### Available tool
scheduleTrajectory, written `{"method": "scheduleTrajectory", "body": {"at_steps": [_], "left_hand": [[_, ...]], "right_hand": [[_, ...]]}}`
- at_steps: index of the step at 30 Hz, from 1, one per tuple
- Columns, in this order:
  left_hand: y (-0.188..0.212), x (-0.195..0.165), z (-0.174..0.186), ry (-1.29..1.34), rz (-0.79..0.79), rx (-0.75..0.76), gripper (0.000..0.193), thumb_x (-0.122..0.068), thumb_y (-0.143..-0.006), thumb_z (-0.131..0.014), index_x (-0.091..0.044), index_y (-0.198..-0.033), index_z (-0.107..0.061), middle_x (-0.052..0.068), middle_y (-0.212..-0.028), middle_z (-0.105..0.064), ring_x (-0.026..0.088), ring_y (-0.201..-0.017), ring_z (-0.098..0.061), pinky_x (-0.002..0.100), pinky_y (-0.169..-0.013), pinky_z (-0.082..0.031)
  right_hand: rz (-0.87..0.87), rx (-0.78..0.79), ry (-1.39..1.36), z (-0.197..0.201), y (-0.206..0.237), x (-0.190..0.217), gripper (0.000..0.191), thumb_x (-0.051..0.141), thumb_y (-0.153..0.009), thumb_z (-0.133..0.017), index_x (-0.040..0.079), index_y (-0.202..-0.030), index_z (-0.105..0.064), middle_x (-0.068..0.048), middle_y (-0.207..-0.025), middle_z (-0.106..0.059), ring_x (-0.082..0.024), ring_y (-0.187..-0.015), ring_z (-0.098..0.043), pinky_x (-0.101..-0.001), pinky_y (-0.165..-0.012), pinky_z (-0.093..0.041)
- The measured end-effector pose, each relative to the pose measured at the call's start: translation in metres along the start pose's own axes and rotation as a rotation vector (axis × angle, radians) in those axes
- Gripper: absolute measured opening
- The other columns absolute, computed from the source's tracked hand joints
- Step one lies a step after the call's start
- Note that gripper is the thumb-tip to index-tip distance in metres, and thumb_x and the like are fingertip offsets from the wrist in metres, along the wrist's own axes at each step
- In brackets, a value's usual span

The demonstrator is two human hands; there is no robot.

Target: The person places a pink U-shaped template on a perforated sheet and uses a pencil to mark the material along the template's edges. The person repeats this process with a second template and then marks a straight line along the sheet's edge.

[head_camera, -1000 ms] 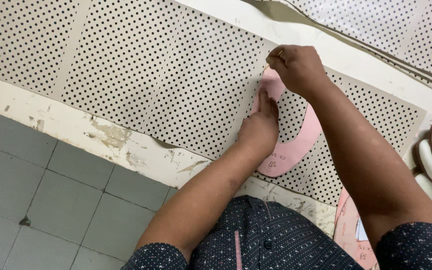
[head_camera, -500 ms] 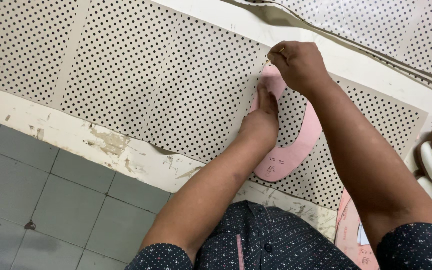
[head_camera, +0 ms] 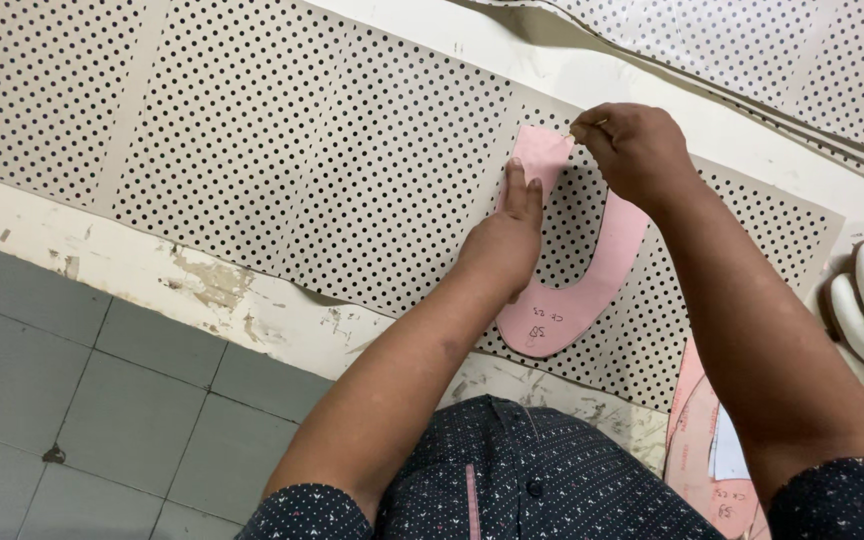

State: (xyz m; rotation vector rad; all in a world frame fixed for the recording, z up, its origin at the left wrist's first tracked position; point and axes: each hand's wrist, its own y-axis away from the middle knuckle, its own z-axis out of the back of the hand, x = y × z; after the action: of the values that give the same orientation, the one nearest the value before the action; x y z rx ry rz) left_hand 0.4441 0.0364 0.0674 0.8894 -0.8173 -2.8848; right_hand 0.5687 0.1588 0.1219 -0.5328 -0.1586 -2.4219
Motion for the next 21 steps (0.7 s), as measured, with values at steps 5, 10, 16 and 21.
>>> {"method": "scheduleTrajectory", "body": {"at_steps": [5,10,16,21], "left_hand": [[0.008,-0.001,0.009,0.036,0.024,0.06,0.132,0.016,-0.059,-0.082,-0.012,-0.163,-0.005,0.018,-0.169,0.02,0.035,-0.107,-0.068,0.038,-0.083,-0.06],[0.008,-0.002,0.008,-0.001,0.005,0.048,0.136,0.011,-0.057,-0.088,-0.012,-0.163,-0.006,0.019,-0.169,0.019,0.034,-0.11,-0.066,0.038,-0.085,-0.059],[0.007,0.0,0.003,-0.022,-0.009,0.015,0.141,0.002,-0.053,-0.095,-0.015,-0.163,-0.008,0.019,-0.168,0.017,0.035,-0.112,-0.065,0.039,-0.09,-0.058],[0.006,0.002,0.001,-0.013,-0.001,0.025,0.143,-0.002,-0.052,-0.097,-0.017,-0.163,-0.008,0.017,-0.169,0.015,0.035,-0.114,-0.065,0.04,-0.091,-0.057]], "right_hand": [[-0.05,-0.021,-0.032,0.0,0.009,-0.008,0.02,0.025,-0.103,-0.07,0.008,-0.111,-0.077,-0.013,-0.096,-0.076,-0.027,-0.083,-0.074,-0.0375,-0.075,-0.057],[-0.093,-0.027,-0.046,-0.002,0.013,-0.011,0.019,0.024,-0.103,-0.07,0.007,-0.11,-0.077,-0.012,-0.094,-0.077,-0.026,-0.083,-0.074,-0.0371,-0.076,-0.057],[-0.01,-0.075,-0.029,-0.01,0.026,-0.012,0.019,0.022,-0.104,-0.069,0.005,-0.109,-0.078,-0.015,-0.098,-0.076,-0.03,-0.086,-0.073,-0.0393,-0.078,-0.057],[-0.1,0.103,-0.163,-0.034,0.066,-0.004,0.02,0.024,-0.099,-0.068,0.007,-0.103,-0.077,-0.014,-0.095,-0.077,-0.029,-0.084,-0.074,-0.0397,-0.077,-0.058]]}}
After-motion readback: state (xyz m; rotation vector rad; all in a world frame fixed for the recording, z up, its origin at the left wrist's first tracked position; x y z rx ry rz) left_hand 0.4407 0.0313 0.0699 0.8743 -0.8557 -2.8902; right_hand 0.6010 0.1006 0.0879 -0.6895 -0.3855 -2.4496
